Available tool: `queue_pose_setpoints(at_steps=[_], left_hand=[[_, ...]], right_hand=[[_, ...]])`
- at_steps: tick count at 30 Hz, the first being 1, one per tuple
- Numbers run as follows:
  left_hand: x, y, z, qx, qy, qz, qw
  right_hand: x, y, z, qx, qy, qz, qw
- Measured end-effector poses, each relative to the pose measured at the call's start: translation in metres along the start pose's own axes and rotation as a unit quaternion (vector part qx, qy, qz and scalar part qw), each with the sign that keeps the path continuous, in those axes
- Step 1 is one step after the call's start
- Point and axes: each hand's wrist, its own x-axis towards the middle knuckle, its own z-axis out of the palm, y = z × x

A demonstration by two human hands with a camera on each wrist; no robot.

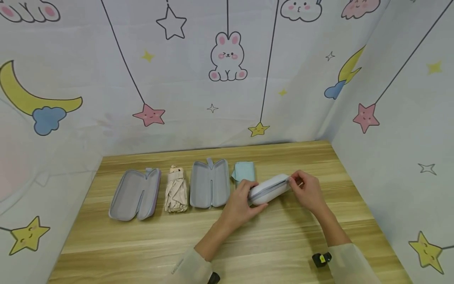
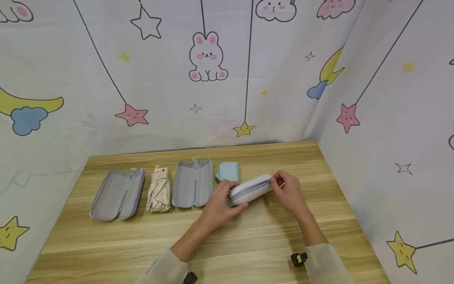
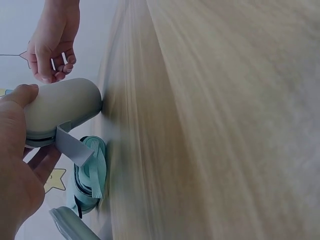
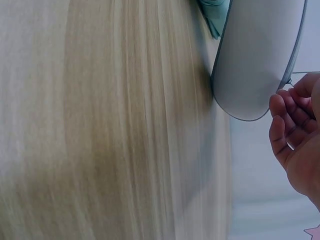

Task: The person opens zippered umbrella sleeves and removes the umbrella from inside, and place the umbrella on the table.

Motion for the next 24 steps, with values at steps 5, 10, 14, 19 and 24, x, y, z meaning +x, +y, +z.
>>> queue_pose_setpoints(at_steps=[5,10,14,19,24], left_hand=[[-0.006,0.0,0.003,0.011,-0.003,-0.007,0.9999],[-0.009,0.002,0.005,0.018,0.003,-0.009,0.9998],[-0.011,0.003,0.006,0.028,0.009,-0.012,0.9995],[-0.013,0.006,0.009,0.05,0.011,-0.023,0.9984],[-0.015,0.007,0.012,0.076,0.022,-0.022,0.9966]], right_hand=[[-0.002,0.008,0.001,0.001,0.013,0.008,1.0],[-0.004,0.015,0.0,0.001,0.018,0.02,1.0],[-0.003,0.017,-0.001,0.006,0.018,0.018,1.0],[-0.002,0.016,-0.002,-0.005,0.016,0.009,1.0],[0.0,0.016,-0.001,-0.014,0.015,0.001,1.0]])
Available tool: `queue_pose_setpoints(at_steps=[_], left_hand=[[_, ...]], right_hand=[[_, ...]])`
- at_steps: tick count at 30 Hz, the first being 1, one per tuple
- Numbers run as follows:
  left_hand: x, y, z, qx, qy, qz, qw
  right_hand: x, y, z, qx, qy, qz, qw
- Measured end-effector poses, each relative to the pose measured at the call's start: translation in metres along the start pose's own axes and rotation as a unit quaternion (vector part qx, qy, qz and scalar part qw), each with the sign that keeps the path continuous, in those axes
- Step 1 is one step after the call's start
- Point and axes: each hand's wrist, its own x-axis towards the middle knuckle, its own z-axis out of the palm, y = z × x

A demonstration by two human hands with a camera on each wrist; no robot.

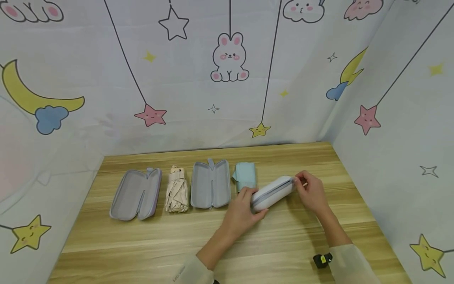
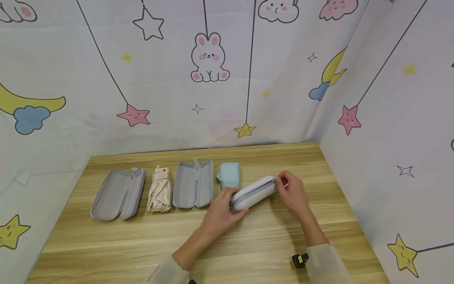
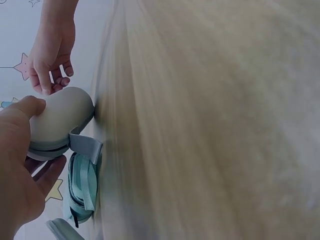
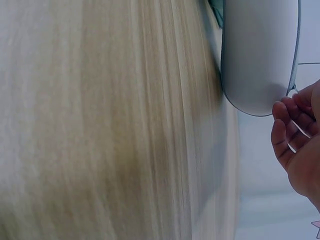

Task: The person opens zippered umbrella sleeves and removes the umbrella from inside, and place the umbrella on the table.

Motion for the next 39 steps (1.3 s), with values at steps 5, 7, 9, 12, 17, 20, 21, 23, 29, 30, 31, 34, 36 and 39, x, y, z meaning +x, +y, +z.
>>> queue_pose_setpoints(at_steps=[5,7,9,12,17,20,21,23,29,30,31,34,36,39], left_hand=[[-0.005,0.0,0.005,0.019,-0.012,-0.01,0.9997],[-0.007,-0.001,0.006,0.02,-0.017,-0.015,0.9995],[-0.008,-0.001,0.007,0.02,-0.019,-0.014,0.9995],[-0.009,0.001,0.007,0.032,-0.015,-0.004,0.9994],[-0.012,0.005,0.008,0.053,-0.004,0.009,0.9985],[-0.015,0.007,0.009,0.06,-0.004,0.005,0.9982],[-0.016,0.008,0.01,0.06,-0.006,0.002,0.9982],[-0.017,0.009,0.01,0.06,-0.011,-0.003,0.9981],[-0.02,0.011,0.012,0.062,-0.024,-0.007,0.9978],[-0.02,0.011,0.012,0.064,-0.025,-0.006,0.9976],[-0.02,0.011,0.012,0.065,-0.025,-0.004,0.9975],[-0.02,0.012,0.012,0.07,-0.026,-0.001,0.9972],[-0.02,0.011,0.012,0.071,-0.028,0.0,0.9971],[-0.02,0.011,0.012,0.07,-0.03,-0.002,0.9971]], right_hand=[[0.0,0.003,0.003,-0.016,0.001,-0.008,1.0],[0.001,0.004,0.004,-0.019,0.001,-0.009,1.0],[0.0,0.005,0.004,-0.017,0.004,-0.011,1.0],[0.0,0.007,0.003,-0.019,0.009,-0.007,1.0],[-0.001,0.008,0.0,-0.025,0.007,0.006,1.0],[0.0,0.008,-0.001,-0.026,0.007,0.011,1.0],[0.0,0.008,-0.001,-0.025,0.007,0.015,1.0],[0.0,0.008,-0.001,-0.022,0.008,0.02,1.0],[0.001,0.013,-0.001,-0.007,0.009,0.035,0.999],[0.002,0.014,-0.001,-0.005,0.009,0.038,0.999],[0.002,0.016,-0.001,-0.003,0.008,0.042,0.999],[0.002,0.021,0.0,0.001,0.006,0.055,0.998],[0.002,0.026,0.001,-0.001,0.004,0.064,0.998],[0.002,0.029,0.002,0.002,0.001,0.078,0.997]])
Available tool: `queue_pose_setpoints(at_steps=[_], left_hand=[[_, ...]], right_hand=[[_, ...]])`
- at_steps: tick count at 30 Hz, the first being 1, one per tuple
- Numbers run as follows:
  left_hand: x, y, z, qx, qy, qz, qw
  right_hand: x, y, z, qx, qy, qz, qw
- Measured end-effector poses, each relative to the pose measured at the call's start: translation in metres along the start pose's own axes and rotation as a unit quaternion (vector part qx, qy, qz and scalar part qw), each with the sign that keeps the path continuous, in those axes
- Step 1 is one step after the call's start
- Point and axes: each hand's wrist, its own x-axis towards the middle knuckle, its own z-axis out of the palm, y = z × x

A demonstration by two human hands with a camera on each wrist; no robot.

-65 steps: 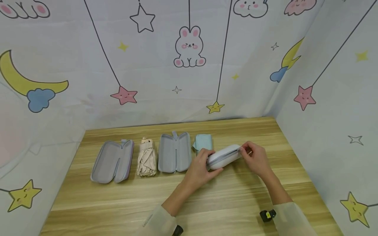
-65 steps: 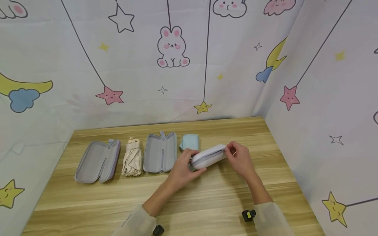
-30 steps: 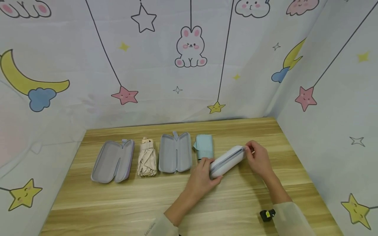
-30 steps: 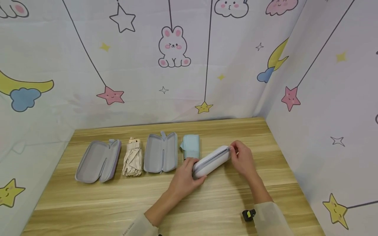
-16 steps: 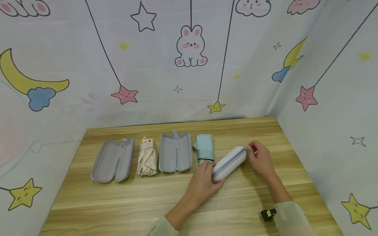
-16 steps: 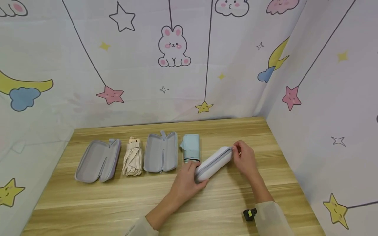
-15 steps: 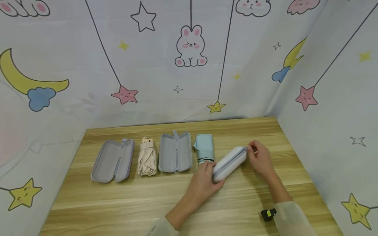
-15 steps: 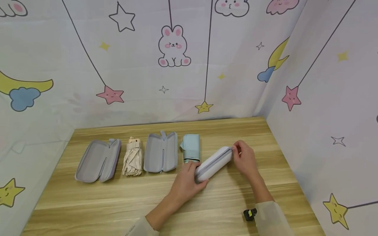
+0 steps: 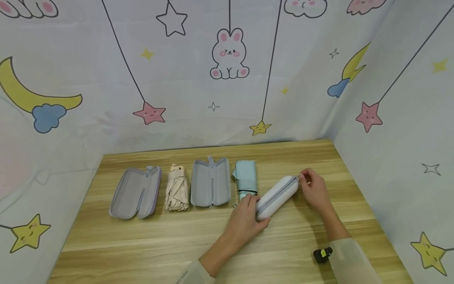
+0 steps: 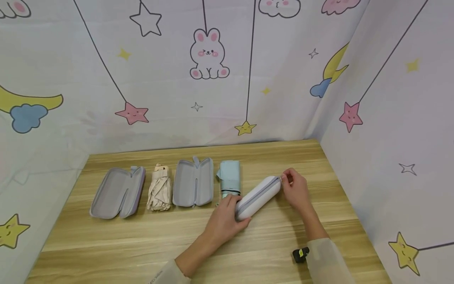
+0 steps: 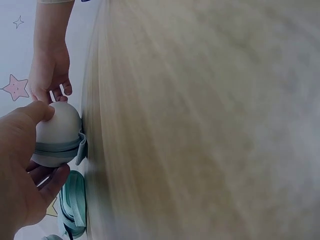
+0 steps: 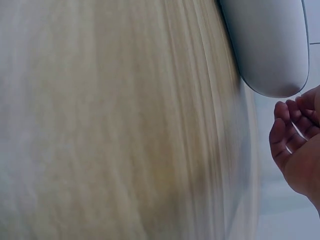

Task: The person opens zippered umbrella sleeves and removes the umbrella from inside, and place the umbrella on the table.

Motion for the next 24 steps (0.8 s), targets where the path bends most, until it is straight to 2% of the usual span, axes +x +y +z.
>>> queue_pose_setpoints(at_steps=[5,9,12,15,17,18,20,22,24], left_hand=[[0.001,-0.001,-0.001,-0.012,-0.009,-0.014,0.9998],[0.003,-0.001,-0.003,-0.051,-0.008,-0.03,0.9982],[0.007,-0.002,-0.005,-0.098,0.017,-0.045,0.9941],[0.012,-0.002,-0.007,-0.165,0.057,-0.065,0.9825],[0.016,-0.001,-0.009,-0.227,0.082,-0.082,0.9669],[0.018,0.0,-0.011,-0.266,0.089,-0.094,0.9551],[0.022,0.001,-0.014,-0.35,0.092,-0.122,0.9241],[0.025,0.002,-0.018,-0.429,0.09,-0.146,0.8869],[0.027,0.001,-0.023,-0.485,0.086,-0.165,0.8548]], right_hand=[[0.002,0.0,0.0,0.037,-0.012,0.028,0.999],[0.002,0.0,-0.001,0.092,-0.03,0.05,0.994],[0.002,-0.001,-0.004,0.142,-0.048,0.072,0.986],[-0.002,-0.003,-0.008,0.205,-0.055,0.119,0.97],[-0.004,-0.005,-0.009,0.247,-0.051,0.154,0.955],[-0.005,-0.006,-0.01,0.27,-0.05,0.168,0.947],[-0.007,-0.011,-0.011,0.318,-0.043,0.191,0.928],[-0.01,-0.016,-0.013,0.366,-0.038,0.201,0.908],[-0.012,-0.021,-0.015,0.412,-0.034,0.208,0.886]])
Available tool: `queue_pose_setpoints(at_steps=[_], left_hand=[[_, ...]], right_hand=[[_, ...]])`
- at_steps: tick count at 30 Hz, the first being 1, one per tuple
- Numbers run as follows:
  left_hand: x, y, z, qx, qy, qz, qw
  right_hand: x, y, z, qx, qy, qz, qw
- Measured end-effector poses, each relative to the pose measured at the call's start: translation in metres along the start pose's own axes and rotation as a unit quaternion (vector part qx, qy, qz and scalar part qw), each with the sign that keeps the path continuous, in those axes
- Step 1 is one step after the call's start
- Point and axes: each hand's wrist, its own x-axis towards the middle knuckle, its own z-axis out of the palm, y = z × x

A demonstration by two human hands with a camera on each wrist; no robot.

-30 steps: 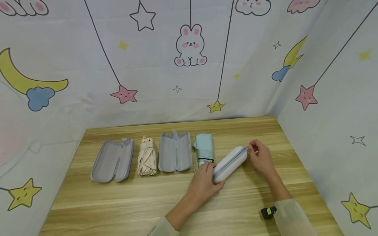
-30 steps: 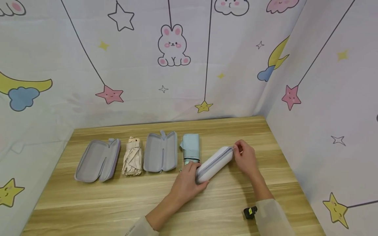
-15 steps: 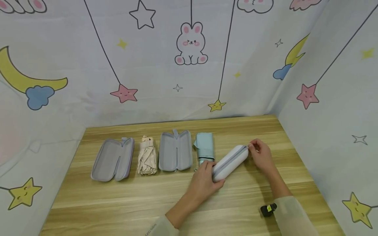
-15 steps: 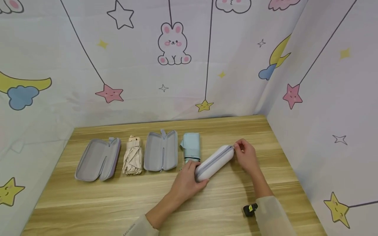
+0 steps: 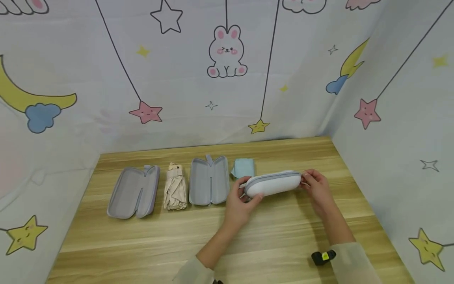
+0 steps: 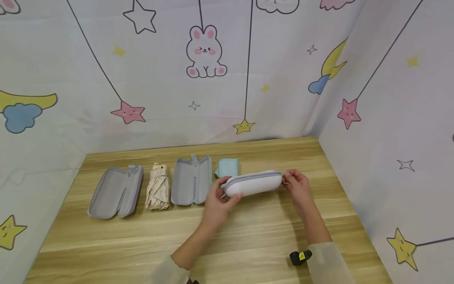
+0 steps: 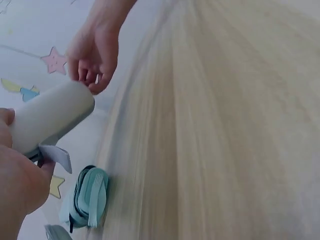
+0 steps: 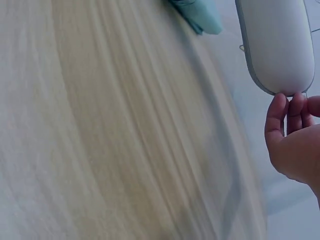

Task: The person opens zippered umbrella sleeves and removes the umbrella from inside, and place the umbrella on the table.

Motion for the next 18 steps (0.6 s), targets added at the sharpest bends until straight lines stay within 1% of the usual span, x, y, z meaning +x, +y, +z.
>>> queue_pose_setpoints(at_steps=[1,3,6,8,10,13,15,18], left_hand=[[0.001,0.002,-0.001,-0.016,-0.002,-0.009,0.9998],[0.003,0.004,-0.004,-0.032,-0.008,-0.017,0.9993],[0.005,0.004,-0.009,-0.054,-0.016,-0.022,0.9982],[0.006,0.004,-0.012,-0.076,-0.015,-0.024,0.9967],[0.008,0.003,-0.014,-0.097,-0.006,-0.027,0.9949],[0.01,0.005,-0.016,-0.109,0.013,-0.03,0.9935],[0.011,0.007,-0.019,-0.114,0.024,-0.031,0.9927],[0.014,0.011,-0.022,-0.13,0.032,-0.035,0.9904]], right_hand=[[-0.002,-0.002,0.001,0.022,0.001,0.002,1.0],[-0.006,-0.007,0.003,0.055,0.001,0.002,0.998],[-0.01,-0.012,0.007,0.077,-0.003,0.002,0.997],[-0.012,-0.014,0.009,0.086,-0.004,0.007,0.996],[-0.013,-0.016,0.013,0.094,-0.004,0.014,0.995],[-0.014,-0.017,0.017,0.102,-0.009,0.017,0.995],[-0.015,-0.018,0.019,0.117,-0.019,0.016,0.993],[-0.016,-0.018,0.021,0.141,-0.036,0.011,0.989]])
